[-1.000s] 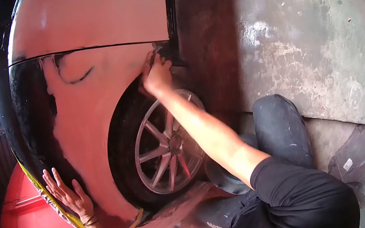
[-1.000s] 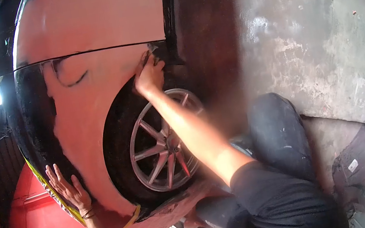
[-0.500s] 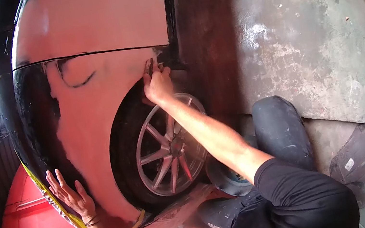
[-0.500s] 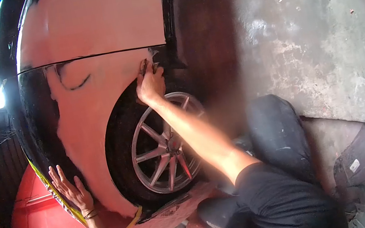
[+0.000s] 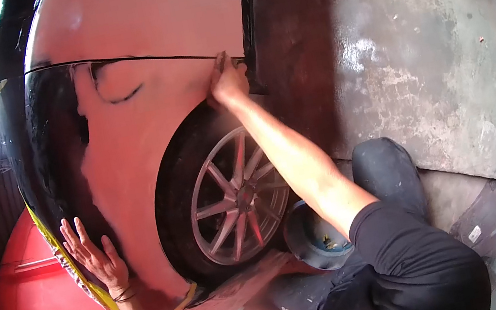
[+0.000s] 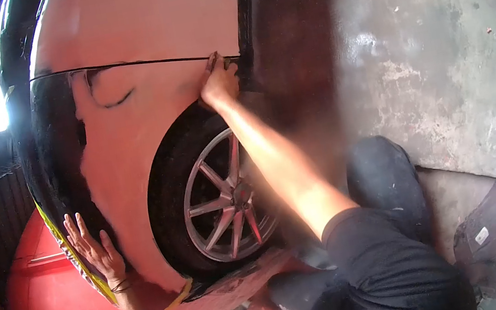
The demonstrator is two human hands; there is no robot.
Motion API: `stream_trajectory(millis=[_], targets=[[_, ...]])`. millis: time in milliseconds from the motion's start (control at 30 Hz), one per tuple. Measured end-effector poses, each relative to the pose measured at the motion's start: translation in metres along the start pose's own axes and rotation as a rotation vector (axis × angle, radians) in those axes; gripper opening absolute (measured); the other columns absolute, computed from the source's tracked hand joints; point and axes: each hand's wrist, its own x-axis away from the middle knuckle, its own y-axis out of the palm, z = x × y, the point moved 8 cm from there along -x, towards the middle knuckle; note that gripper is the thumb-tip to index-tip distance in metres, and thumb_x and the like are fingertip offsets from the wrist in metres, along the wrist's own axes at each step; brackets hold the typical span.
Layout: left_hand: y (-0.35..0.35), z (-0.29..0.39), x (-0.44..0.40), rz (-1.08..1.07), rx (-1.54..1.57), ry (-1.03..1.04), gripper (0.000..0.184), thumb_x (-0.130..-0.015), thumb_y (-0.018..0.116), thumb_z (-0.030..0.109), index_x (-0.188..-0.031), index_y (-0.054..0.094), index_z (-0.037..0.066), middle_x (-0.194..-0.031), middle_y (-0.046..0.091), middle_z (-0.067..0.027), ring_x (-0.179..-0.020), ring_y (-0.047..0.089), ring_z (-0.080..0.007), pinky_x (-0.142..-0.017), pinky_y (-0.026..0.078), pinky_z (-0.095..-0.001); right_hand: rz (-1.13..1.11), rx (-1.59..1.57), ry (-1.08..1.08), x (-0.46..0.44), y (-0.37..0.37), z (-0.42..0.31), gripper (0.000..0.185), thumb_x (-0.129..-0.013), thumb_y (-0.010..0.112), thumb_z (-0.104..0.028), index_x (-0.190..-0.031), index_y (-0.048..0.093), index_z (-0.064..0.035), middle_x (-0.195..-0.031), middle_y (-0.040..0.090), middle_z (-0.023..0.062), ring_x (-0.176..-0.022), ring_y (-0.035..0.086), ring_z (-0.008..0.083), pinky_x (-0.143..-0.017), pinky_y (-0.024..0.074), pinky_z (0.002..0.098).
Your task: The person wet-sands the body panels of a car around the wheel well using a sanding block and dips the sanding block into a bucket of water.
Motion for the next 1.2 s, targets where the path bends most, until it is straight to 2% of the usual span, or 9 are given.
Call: stream_trajectory(millis=[133,333,433,533,733,800,933,1000,1200], targets=[[-0.001,0.001,-0.002,-0.002,0.014,-0.010,0.065,-0.115,0.050,0.038,-0.173,0.043,0.010,-0.183,0.035,-0.0169,-0.172,0.025,-0.0373,-0.139,0.014,-0.0585,0.164,0.136,-0.494,0.063,0.019,-0.001,0.068,-0.113,0.056,-0.030,-0.172,0.036,-0.0011,-0.150,0.051,0.0455,-0.121,0.065,0.0629,-0.112,0.0528,0.0619],[-0.003,0.001,-0.001,0.000,-0.009,-0.007,0.065,-0.116,0.050,0.039,-0.173,0.043,0.010,-0.183,0.035,-0.0172,-0.172,0.026,-0.0381,-0.139,0.016,-0.0581,0.092,-0.004,0.001,0.016,0.008,-0.002,0.063,-0.109,0.062,-0.033,-0.162,0.043,-0.0057,-0.147,0.050,0.0352,-0.123,0.064,0.0563,-0.103,0.0565,0.0626],[-0.001,0.001,0.001,0.011,0.008,-0.010,0.064,-0.115,0.050,0.039,-0.173,0.044,0.011,-0.183,0.035,-0.0166,-0.172,0.027,-0.0379,-0.138,0.016,-0.0582,0.356,0.018,-0.361,0.112,0.034,-0.039,0.076,-0.102,0.072,-0.022,-0.165,0.038,0.0018,-0.144,0.048,0.0391,-0.127,0.061,0.0570,-0.108,0.0534,0.0616],[-0.001,-0.001,0.001,0.006,0.013,-0.001,0.064,-0.115,0.050,0.038,-0.173,0.044,0.011,-0.183,0.035,-0.0166,-0.172,0.027,-0.0376,-0.138,0.016,-0.0582,0.210,-0.106,-0.363,0.136,0.029,-0.042,0.075,-0.107,0.066,-0.027,-0.167,0.036,0.0061,-0.144,0.048,0.0438,-0.133,0.058,0.0593,-0.114,0.0516,0.0611],[-0.002,0.001,0.005,0.010,0.025,-0.006,0.064,-0.115,0.051,0.036,-0.174,0.043,0.011,-0.183,0.035,-0.0171,-0.172,0.026,-0.0369,-0.138,0.015,-0.0584,0.093,-0.177,0.183,0.044,0.019,0.015,0.068,-0.111,0.064,-0.039,-0.162,0.043,0.0003,-0.148,0.049,0.0359,-0.126,0.067,0.0558,-0.105,0.0587,0.0601],[0.000,0.001,-0.004,0.024,0.030,0.001,0.065,-0.115,0.051,0.036,-0.174,0.043,0.011,-0.183,0.035,-0.0173,-0.172,0.026,-0.0368,-0.138,0.015,-0.0585,0.198,-0.065,-0.022,0.079,0.031,0.002,0.069,-0.110,0.065,-0.039,-0.162,0.043,0.0005,-0.148,0.048,0.0365,-0.126,0.067,0.0566,-0.106,0.0581,0.0603],[0.004,-0.002,0.001,0.014,0.016,0.002,0.064,-0.115,0.050,0.036,-0.174,0.043,0.012,-0.183,0.034,-0.0171,-0.172,0.026,-0.0368,-0.139,0.015,-0.0585,0.146,-0.020,-0.048,0.067,0.017,0.003,0.066,-0.111,0.062,-0.038,-0.163,0.043,-0.0019,-0.147,0.047,0.0357,-0.124,0.067,0.0577,-0.105,0.0580,0.0609],[0.002,-0.002,0.002,0.002,0.017,-0.005,0.065,-0.115,0.050,0.036,-0.174,0.042,0.012,-0.184,0.034,-0.0168,-0.172,0.026,-0.0367,-0.139,0.015,-0.0586,0.034,-0.187,0.155,0.051,0.002,0.005,0.072,-0.111,0.060,-0.042,-0.167,0.042,-0.0012,-0.149,0.045,0.0444,-0.130,0.063,0.0602,-0.111,0.0553,0.0593],[0.000,0.001,0.000,0.005,0.011,0.003,0.064,-0.115,0.049,0.036,-0.174,0.043,0.012,-0.184,0.034,-0.0170,-0.172,0.026,-0.0368,-0.138,0.016,-0.0583,0.102,-0.063,-0.072,0.060,0.020,0.019,0.073,-0.111,0.061,-0.036,-0.167,0.038,0.0038,-0.146,0.047,0.0422,-0.123,0.066,0.0592,-0.108,0.0564,0.0598]])
